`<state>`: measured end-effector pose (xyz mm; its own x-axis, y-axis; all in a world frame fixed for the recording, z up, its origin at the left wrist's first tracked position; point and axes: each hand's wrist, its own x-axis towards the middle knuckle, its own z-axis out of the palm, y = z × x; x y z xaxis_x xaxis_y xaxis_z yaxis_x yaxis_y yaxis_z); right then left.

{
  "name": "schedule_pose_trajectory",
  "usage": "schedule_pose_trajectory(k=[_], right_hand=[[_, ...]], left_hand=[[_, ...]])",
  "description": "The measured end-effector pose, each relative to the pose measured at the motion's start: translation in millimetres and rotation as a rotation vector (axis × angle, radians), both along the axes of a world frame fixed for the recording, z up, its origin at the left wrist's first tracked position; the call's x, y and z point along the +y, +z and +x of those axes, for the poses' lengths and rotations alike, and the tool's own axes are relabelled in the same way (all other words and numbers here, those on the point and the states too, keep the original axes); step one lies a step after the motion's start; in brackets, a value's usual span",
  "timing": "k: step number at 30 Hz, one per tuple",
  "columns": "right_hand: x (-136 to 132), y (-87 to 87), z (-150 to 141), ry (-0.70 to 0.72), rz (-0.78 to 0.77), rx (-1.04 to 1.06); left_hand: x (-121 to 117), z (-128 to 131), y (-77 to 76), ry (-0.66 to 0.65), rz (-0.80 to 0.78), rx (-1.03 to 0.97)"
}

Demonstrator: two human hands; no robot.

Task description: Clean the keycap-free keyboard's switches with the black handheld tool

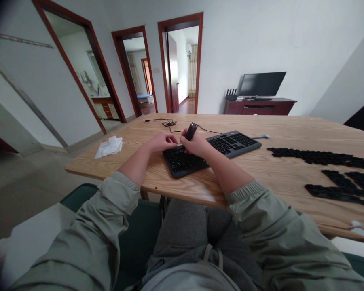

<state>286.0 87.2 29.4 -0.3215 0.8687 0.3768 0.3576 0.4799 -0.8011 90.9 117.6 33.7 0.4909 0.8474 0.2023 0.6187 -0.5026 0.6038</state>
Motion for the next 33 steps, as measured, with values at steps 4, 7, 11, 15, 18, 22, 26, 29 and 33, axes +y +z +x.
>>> schedule_pose_trajectory(k=[4, 7, 11, 15, 18, 22, 26, 29, 33], right_hand=[[-7.5, -1.3, 4.2, 0.038, 0.091, -0.04], [-5.2, 0.5, 9.3, 0.074, 0.092, -0.079], [5.5, 4.6, 15.9, 0.116, 0.046, -0.08], [16.0, 4.8, 21.6, 0.123, -0.024, -0.052], [18.9, 2.1, 23.3, 0.067, 0.025, -0.073], [16.6, 0.7, 19.4, 0.051, 0.099, 0.049], [10.6, 6.1, 8.3, 0.015, 0.14, 0.231], [6.8, 9.9, -4.8, -0.043, 0.192, 0.314], [6.8, 7.8, -24.0, -0.071, 0.102, 0.498]], left_hand=[[0.6, -0.9, -0.3, -0.047, -0.02, 0.001], [2.4, -1.1, -1.6, -0.053, -0.038, 0.013], [4.6, 0.0, -3.1, -0.056, -0.082, 0.024], [3.3, 1.0, -2.5, -0.077, -0.103, 0.016], [2.7, 0.5, -2.4, -0.091, -0.088, 0.007], [2.6, -0.1, -2.0, -0.076, -0.068, 0.081], [0.2, 1.5, 0.6, -0.087, -0.096, 0.138], [-1.2, 2.7, 2.6, -0.094, -0.103, 0.148], [-0.4, 1.4, 4.4, -0.111, -0.108, 0.162]])
